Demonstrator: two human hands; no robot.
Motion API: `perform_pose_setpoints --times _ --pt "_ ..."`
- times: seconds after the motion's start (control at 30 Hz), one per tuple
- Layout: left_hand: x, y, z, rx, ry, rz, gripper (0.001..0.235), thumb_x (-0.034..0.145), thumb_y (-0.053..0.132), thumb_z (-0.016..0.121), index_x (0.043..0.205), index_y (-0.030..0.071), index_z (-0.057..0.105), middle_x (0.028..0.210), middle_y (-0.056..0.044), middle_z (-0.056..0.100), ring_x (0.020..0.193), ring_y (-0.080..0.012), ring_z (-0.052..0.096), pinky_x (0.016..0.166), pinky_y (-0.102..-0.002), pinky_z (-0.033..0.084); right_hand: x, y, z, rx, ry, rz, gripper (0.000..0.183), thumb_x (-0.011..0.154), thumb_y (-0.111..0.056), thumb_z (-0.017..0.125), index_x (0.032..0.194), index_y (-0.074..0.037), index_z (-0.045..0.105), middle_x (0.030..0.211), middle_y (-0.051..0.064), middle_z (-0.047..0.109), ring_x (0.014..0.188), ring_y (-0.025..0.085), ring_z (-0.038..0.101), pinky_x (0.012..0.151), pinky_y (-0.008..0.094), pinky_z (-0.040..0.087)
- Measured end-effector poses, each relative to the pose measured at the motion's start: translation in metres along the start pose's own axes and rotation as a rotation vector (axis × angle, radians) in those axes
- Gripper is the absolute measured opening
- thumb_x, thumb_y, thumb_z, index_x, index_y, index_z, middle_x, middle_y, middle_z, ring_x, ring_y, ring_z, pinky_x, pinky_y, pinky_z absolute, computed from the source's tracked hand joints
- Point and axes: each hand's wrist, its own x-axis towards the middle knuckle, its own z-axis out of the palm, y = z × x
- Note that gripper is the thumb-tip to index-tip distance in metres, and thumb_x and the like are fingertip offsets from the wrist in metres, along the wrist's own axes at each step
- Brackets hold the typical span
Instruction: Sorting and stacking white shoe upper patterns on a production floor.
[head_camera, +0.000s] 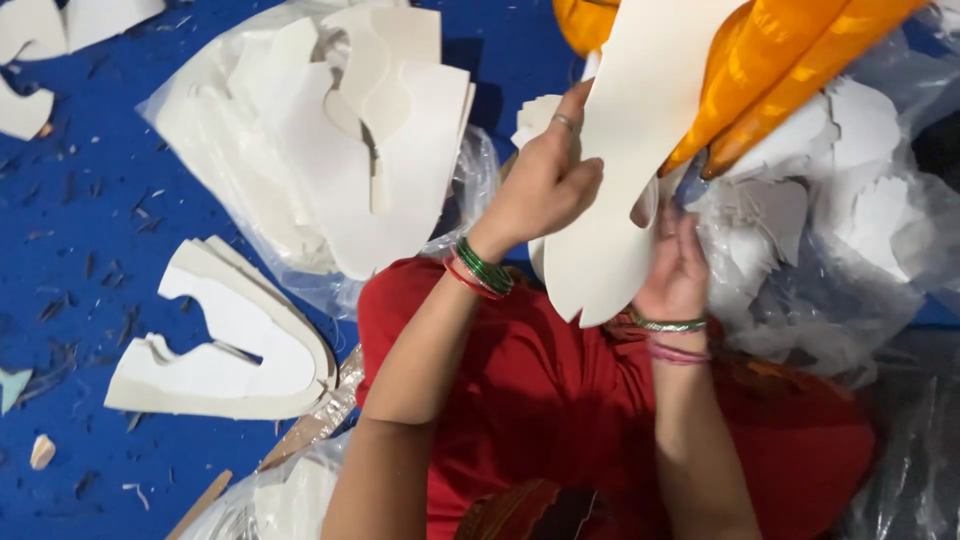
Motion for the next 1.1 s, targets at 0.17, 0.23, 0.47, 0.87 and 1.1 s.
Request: perform_pose_setpoints --times 0.17,0.23,0.47,0.87,1.1 --pt "-0.015 -0.031 0.037 -0.097 -0.128 -0.204 0.082 0.104 0.004 0.064 0.168 0.007 0.012 0.094 -0.025 0.059 0.088 -0.029 0.063 0.082 -0.037 0.055 0.001 -0.038 -0.044 -0.492 0.021 -0.447 0.048 0.101 0.011 0.068 0.145 -0.003 0.055 0.133 0.009 0.063 0.122 0.019 0.06 0.109 0.032 0.05" --pt "-0.03 -0.062 0.06 -0.11 -0.027 0.104 0.085 0.113 0.001 0.064 0.172 0.014 0.005 0.115 -0.034 0.058 0.11 -0.0357 0.065 0.095 -0.038 0.055 0.011 -0.035 -0.071 -0.594 0.056 -0.5 0.049 0.102 0.014 0.067 0.147 -0.002 0.056 0.133 0.007 0.063 0.118 0.017 0.06 0.103 0.028 0.049" --pt "-0.17 -0.228 0.123 0.324 -0.176 -0.859 0.092 0.087 0.006 0.062 0.162 0.011 0.009 0.084 -0.026 0.07 0.075 -0.0461 0.069 0.074 -0.051 0.056 0.045 0.05 -0.181 -1.231 0.224 -0.146 0.048 0.082 0.008 0.073 0.127 -0.008 0.067 0.127 0.007 0.065 0.109 0.019 0.065 0.09 0.029 0.054" --pt "-0.109 -0.112 0.109 0.659 -0.187 -0.563 0.101 0.082 0.014 0.083 0.162 0.011 0.021 0.154 -0.03 0.035 0.134 -0.049 0.048 0.107 -0.052 0.046 0.066 -0.036 -0.179 -1.585 0.591 -0.614 0.037 0.085 -0.006 0.074 0.12 -0.013 0.066 0.126 0.019 0.064 0.111 0.039 0.061 0.094 0.048 0.049" --pt "-0.108 -0.106 0.109 0.428 -0.181 -0.632 0.072 0.077 0.002 0.071 0.146 0.005 0.049 0.16 -0.032 0.032 0.119 -0.0409 0.058 0.104 -0.044 0.05 0.087 -0.093 -0.273 -2.185 0.461 -0.636 0.039 0.082 -0.015 0.086 0.118 -0.006 0.074 0.12 0.025 0.063 0.109 0.043 0.058 0.091 0.053 0.048"
